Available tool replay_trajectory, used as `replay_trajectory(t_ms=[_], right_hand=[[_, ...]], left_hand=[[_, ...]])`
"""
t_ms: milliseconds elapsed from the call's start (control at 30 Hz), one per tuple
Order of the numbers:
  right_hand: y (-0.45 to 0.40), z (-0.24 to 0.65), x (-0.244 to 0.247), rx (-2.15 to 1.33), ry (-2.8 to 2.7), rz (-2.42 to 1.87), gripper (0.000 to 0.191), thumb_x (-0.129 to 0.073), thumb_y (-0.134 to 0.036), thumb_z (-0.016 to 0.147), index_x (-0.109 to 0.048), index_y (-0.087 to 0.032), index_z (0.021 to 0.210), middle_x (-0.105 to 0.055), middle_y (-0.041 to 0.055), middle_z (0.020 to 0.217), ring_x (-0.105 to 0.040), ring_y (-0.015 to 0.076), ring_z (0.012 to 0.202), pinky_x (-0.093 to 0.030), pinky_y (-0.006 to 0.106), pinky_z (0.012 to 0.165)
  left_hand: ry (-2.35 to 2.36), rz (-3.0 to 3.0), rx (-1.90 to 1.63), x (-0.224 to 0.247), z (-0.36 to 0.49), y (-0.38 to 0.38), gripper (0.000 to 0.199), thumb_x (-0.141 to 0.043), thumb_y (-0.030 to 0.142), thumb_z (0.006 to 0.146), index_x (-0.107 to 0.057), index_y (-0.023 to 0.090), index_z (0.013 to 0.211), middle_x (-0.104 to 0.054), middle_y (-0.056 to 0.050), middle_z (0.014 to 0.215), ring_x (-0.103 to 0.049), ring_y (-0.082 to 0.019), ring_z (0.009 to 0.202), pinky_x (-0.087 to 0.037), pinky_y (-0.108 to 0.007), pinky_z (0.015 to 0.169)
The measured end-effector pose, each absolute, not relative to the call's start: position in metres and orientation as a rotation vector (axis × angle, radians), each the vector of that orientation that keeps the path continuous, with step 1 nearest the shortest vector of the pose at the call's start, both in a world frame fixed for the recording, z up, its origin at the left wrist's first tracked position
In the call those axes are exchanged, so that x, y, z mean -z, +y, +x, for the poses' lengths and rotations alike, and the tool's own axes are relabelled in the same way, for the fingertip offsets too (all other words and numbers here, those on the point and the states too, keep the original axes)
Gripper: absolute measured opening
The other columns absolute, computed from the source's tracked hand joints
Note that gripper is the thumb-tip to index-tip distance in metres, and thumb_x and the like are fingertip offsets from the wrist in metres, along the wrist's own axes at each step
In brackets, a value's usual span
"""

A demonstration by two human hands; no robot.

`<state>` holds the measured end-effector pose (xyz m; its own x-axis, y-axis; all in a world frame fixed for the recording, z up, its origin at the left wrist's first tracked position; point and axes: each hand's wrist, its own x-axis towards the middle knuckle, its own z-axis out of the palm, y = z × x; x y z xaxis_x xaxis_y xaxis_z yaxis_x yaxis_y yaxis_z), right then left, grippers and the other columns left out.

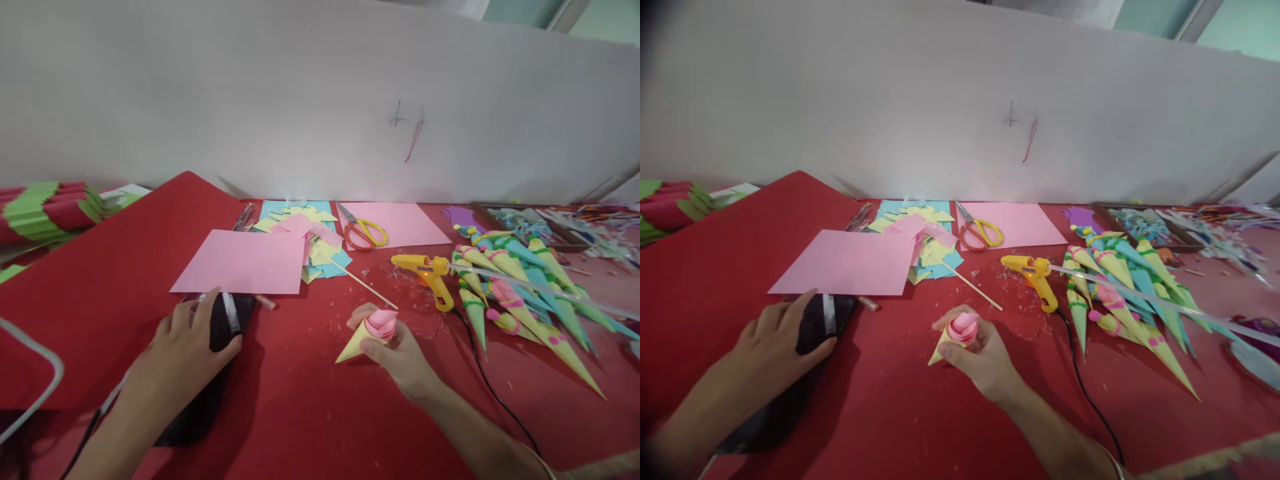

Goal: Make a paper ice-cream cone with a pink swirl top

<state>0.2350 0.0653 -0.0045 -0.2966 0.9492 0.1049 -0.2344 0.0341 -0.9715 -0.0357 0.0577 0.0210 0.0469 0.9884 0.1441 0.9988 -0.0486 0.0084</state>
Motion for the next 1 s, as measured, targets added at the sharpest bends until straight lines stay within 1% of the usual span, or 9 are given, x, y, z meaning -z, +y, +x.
replay_trajectory(t_ms=[67,133,300,467,533,633,767,867,1000], right_hand=[[0.065,0.235,0.005,-1.472,-1.296,-0.833,0.012,-0.062,-0.027,0.07,-0.062,-0.023,0.082,-0.05,-0.0003,0.082,-0.051,0.0096,0.066,-0.047,0.021,0.057],[0.066,0.235,0.005,-1.473,-1.309,-0.843,0.012,-0.062,-0.027,0.07,-0.062,-0.023,0.082,-0.05,-0.0001,0.081,-0.05,0.0097,0.066,-0.047,0.022,0.058],[0.066,0.234,0.005,-1.475,-1.318,-0.865,0.013,-0.061,-0.027,0.07,-0.061,-0.023,0.082,-0.05,0.0005,0.083,-0.05,0.0112,0.071,-0.047,0.023,0.061],[0.063,0.232,0.006,-1.544,-1.412,-0.933,0.017,-0.064,-0.022,0.067,-0.061,-0.02,0.084,-0.049,-0.0001,0.085,-0.049,0.0088,0.066,-0.046,0.022,0.061],[0.062,0.231,0.007,-1.595,-1.422,-0.929,0.017,-0.064,-0.022,0.067,-0.061,-0.019,0.084,-0.049,-0.0008,0.082,-0.049,0.0081,0.064,-0.045,0.022,0.061],[0.063,0.232,0.007,-1.576,-1.414,-0.888,0.019,-0.065,-0.023,0.067,-0.06,-0.019,0.085,-0.049,-0.0014,0.079,-0.049,0.0089,0.066,-0.043,0.021,0.061],[0.064,0.233,0.004,-1.546,-1.446,-0.852,0.021,-0.066,-0.027,0.067,-0.061,-0.019,0.086,-0.05,-0.0004,0.08,-0.05,0.0111,0.071,-0.041,0.022,0.064],[0.063,0.232,0.001,-1.599,-1.458,-0.791,0.024,-0.067,-0.03,0.066,-0.061,-0.018,0.085,-0.049,0.0,0.08,-0.048,0.0116,0.071,-0.04,0.023,0.064],[0.063,0.231,0.0,-1.607,-1.441,-0.765,0.025,-0.069,-0.031,0.064,-0.061,-0.018,0.084,-0.047,-0.0002,0.081,-0.047,0.0114,0.071,-0.04,0.023,0.062]], left_hand=[[-2.1,-2.127,-0.002,-0.015,-0.035,0.06,0.055,-0.041,0.033,0.08,-0.031,0.007,0.128,-0.044,-0.024,0.113,-0.046,-0.043,0.099,-0.042,-0.051,0.072],[-2.118,-2.017,-0.122,-0.012,-0.03,0.063,0.063,-0.042,0.036,0.08,-0.024,0.004,0.131,-0.045,-0.024,0.108,-0.051,-0.039,0.09,-0.043,-0.049,0.071],[-2.025,-2.03,-0.23,-0.019,-0.023,0.067,0.062,-0.037,0.034,0.084,-0.017,0.005,0.135,-0.046,-0.022,0.106,-0.053,-0.036,0.089,-0.044,-0.043,0.068],[-2.027,-1.964,-0.24,-0.04,-0.005,0.063,0.062,-0.04,0.037,0.083,-0.019,0.01,0.135,-0.046,-0.02,0.111,-0.055,-0.033,0.08,-0.045,-0.04,0.059],[-2.007,-2.067,-0.117,-0.043,0.012,0.062,0.062,-0.046,0.04,0.08,-0.029,0.01,0.131,-0.048,-0.019,0.11,-0.054,-0.034,0.085,-0.045,-0.042,0.066],[-1.892,-2.711,0.178,-0.033,0.042,0.06,0.05,-0.053,0.041,0.075,-0.045,0.017,0.119,-0.052,-0.013,0.111,-0.053,-0.029,0.096,-0.044,-0.04,0.078],[-1.812,-3.308,0.547,-0.004,0.07,0.057,0.025,-0.047,0.033,0.081,-0.055,0.021,0.101,-0.061,-0.004,0.091,-0.058,-0.017,0.077,-0.046,-0.027,0.069],[-1.784,-3.461,0.723,0.008,0.074,0.058,0.02,-0.043,0.023,0.083,-0.055,0.021,0.098,-0.062,-0.003,0.09,-0.058,-0.015,0.076,-0.045,-0.024,0.068],[-1.827,-3.325,0.706,0.009,0.071,0.059,0.017,-0.046,0.03,0.082,-0.058,0.018,0.087,-0.06,-0.004,0.082,-0.056,-0.016,0.071,-0.044,-0.024,0.062]])
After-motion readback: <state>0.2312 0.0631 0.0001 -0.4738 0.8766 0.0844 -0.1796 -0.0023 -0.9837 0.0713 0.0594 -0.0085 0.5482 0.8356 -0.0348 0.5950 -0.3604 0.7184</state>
